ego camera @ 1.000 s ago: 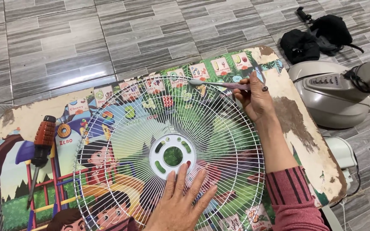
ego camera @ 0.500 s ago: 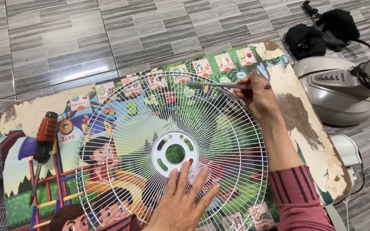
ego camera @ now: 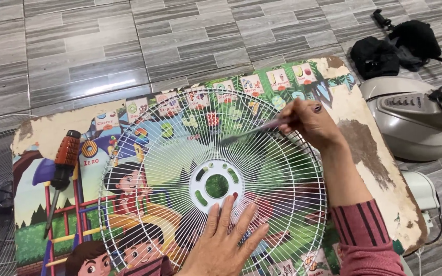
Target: Cleaning a fan grill using a brush, cotton swab, and screwdriver
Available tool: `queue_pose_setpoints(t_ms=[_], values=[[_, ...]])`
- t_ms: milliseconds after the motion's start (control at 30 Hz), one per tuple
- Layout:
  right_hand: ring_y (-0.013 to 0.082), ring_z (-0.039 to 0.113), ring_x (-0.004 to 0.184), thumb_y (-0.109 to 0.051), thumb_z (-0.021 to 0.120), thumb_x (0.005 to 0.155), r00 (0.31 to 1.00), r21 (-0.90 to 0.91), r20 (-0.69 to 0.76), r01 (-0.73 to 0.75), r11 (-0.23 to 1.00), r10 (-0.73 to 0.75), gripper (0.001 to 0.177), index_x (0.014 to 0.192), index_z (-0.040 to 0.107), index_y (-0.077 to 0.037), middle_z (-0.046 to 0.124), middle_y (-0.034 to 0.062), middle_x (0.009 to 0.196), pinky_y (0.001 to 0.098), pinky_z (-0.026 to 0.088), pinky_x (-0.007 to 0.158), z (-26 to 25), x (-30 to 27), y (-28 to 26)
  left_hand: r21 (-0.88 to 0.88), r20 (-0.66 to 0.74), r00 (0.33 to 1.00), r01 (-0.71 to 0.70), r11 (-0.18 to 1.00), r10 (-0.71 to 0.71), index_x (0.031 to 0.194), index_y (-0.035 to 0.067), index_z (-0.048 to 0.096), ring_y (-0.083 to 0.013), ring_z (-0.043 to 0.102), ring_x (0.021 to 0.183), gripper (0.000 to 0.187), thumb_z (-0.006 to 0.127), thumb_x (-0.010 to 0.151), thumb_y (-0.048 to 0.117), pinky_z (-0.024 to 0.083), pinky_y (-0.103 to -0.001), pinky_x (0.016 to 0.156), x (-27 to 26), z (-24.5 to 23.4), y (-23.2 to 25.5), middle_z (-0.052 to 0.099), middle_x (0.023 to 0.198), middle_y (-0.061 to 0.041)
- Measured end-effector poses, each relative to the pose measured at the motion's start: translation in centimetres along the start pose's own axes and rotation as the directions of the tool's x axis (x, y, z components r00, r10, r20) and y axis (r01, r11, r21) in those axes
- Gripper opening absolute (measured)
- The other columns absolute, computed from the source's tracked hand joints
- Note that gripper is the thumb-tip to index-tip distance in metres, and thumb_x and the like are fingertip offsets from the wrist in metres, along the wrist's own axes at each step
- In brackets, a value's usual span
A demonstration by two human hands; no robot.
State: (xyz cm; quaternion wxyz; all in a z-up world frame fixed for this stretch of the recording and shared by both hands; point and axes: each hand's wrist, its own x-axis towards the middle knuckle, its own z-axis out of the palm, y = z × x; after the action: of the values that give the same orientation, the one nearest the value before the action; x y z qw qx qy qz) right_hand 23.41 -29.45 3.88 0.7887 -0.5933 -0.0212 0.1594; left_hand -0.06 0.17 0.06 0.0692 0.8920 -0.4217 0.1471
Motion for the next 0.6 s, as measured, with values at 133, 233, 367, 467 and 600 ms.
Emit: queue_pose_setpoints(t_ms=[133, 233, 367, 467, 600], values=[[0.0231, 0.069, 0.062, -0.035, 0.068, 0.096, 0.994, 0.005, -0.071, -0.081, 0.997, 0.082, 0.036, 0.081, 0.07, -0.003, 0.073, 0.0193, 0.078, 0.0309, 0.063, 0.06, -0.1, 1.6, 0.1, -0.09, 0.004, 1.0, 0.01, 0.996, -0.009, 0.157, 0.026, 0.024, -0.0584, -0.003, 0.146, 0.095, 0.062, 0.072, 0.046, -0.007, -0.074, 0.116, -0.4, 0.8, 0.2, 0.01, 0.166, -0.022], [0.0176, 0.067, 0.06, -0.04, 0.07, 0.093, 0.936, 0.164, -0.35, 0.04, 0.986, 0.02, 0.035, 0.078, 0.065, -0.009, 0.07, 0.0074, 0.079, 0.0283, 0.062, 0.058, 0.2, 2.3, 0.4, 0.013, -0.009, 1.0, 0.023, 1.0, -0.023, 0.158, 0.028, 0.022, -0.0562, -0.002, 0.149, 0.096, 0.06, 0.074, 0.055, -0.001, -0.072, 0.118, -0.4, 0.5, 0.1, 0.011, 0.166, -0.022], [0.0156, 0.067, 0.067, -0.046, 0.061, 0.097, 0.939, 0.191, -0.345, 0.068, 0.979, 0.002, 0.042, 0.081, 0.064, -0.007, 0.067, 0.0105, 0.08, 0.0221, 0.061, 0.061, 0.0, 2.4, 0.8, 0.019, 0.011, 1.0, -0.005, 1.0, 0.005, 0.159, 0.025, 0.018, -0.0588, -0.004, 0.147, 0.099, 0.059, 0.075, 0.06, -0.004, -0.074, 0.116, -0.3, 0.1, -0.1, 0.007, 0.165, -0.025], [0.0199, 0.066, 0.066, -0.037, 0.053, 0.106, 0.997, 0.036, -0.072, 0.025, 0.999, -0.022, 0.043, 0.08, 0.067, -0.005, 0.068, 0.0136, 0.077, 0.0293, 0.061, 0.063, 1.5, 1.1, -0.3, 0.022, 0.02, 1.0, -0.014, 1.0, 0.013, 0.159, 0.025, 0.017, -0.0593, -0.003, 0.146, 0.1, 0.06, 0.076, 0.06, -0.004, -0.075, 0.116, -0.2, 0.1, -0.2, 0.006, 0.165, -0.026], [0.0245, 0.078, 0.072, -0.029, 0.055, 0.107, 0.905, -0.031, 0.42, 0.096, 0.995, -0.074, 0.034, 0.085, 0.072, -0.01, 0.07, 0.008, 0.065, 0.0465, 0.069, 0.071, 5.5, 0.5, -2.1, -0.078, 0.06, 0.998, -0.012, 0.997, 0.017, 0.158, 0.022, 0.016, -0.0584, -0.006, 0.145, 0.09, 0.052, 0.081, 0.052, -0.009, -0.074, 0.116, -0.2, 0.3, 0.0, 0.001, 0.165, -0.026]])
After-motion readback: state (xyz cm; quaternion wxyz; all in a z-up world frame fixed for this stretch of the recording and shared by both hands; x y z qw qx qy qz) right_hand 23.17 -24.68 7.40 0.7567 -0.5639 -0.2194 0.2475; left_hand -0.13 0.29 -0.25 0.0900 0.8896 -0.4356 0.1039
